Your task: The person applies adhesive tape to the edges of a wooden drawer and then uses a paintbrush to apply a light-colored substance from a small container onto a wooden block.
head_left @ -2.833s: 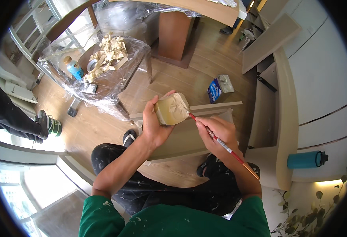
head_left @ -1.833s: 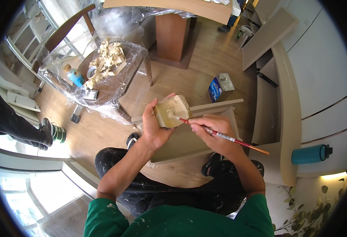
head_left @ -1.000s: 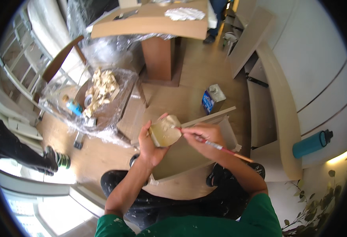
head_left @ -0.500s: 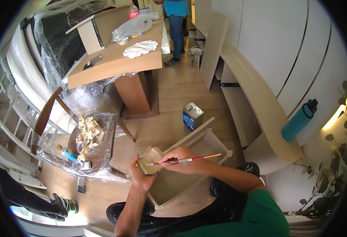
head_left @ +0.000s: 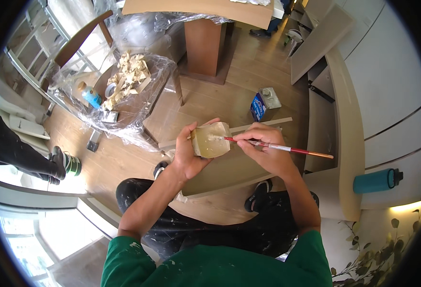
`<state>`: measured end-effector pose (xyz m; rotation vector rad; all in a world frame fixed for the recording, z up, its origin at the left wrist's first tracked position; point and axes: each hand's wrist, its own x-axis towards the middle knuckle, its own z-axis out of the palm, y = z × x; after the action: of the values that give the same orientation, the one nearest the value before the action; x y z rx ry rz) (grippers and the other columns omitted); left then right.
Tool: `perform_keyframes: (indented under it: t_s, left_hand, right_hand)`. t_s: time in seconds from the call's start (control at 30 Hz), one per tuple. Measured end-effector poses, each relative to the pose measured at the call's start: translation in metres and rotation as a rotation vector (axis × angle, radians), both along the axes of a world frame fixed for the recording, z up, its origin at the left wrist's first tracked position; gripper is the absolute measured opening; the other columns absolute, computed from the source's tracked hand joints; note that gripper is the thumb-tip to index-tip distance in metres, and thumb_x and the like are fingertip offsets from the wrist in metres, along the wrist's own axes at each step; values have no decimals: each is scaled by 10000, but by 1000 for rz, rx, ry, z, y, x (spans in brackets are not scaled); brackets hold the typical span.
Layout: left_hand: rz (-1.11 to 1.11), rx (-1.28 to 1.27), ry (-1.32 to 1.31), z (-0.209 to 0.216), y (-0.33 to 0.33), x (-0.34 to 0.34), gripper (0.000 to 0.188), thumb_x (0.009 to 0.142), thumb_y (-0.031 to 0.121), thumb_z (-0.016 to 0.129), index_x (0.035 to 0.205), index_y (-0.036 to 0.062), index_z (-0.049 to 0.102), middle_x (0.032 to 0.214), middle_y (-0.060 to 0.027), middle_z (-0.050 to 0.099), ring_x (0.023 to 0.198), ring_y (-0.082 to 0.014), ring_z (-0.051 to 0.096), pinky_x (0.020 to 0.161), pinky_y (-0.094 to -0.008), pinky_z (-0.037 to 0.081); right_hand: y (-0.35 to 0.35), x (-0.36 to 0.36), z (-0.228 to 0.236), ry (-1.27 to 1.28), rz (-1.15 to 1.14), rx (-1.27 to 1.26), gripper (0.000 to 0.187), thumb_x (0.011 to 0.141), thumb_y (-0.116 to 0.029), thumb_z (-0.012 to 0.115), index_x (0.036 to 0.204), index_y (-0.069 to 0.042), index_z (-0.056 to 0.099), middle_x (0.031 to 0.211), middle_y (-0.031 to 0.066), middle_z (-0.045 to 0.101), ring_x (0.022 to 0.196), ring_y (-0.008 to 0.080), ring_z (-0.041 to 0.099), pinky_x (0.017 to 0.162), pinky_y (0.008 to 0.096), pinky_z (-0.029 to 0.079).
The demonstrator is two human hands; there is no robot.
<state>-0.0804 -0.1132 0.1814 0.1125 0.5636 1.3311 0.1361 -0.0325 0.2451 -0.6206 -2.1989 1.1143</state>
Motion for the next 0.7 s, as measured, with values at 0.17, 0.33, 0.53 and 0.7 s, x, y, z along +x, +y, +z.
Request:
perform_keyframes:
  t_s: [0.17,0.33,0.53,0.7]
  left_hand:
    - [-3,-18,-25,0,0,0,583,1043,467,355,1456,106,553,1377,-103,625,1268,-279,587,1103,-475,458]
    - [33,-80,-5,-3,-1,7,574,1015,489,446,1361,61,606,1321,-117,654,1231,-268,611,1092,-444,455]
    - [116,-117,13,-4,-1,11,563,1006,504,472,1290,48,641,1247,-117,684,1179,-265,637,1083,-428,453]
    - [149,-120,-10,-14,1,12,558,1007,506,469,1282,53,647,1245,-117,686,1168,-267,641,1077,-433,456]
  right_hand:
    - [-1,-1,10,5,-6,-3,168,851,38,764,1014,3,783,822,58,678,689,117,616,608,260,468]
    - [-8,-6,7,-16,-58,251,169,842,34,776,1011,18,767,804,82,672,654,143,624,581,277,472]
    - [-21,-14,-3,-102,-108,381,176,831,40,775,1004,17,747,789,100,669,610,190,620,563,305,485]
    - [-26,-10,2,-103,-92,296,134,816,25,776,934,-17,729,737,100,622,584,246,609,544,351,480]
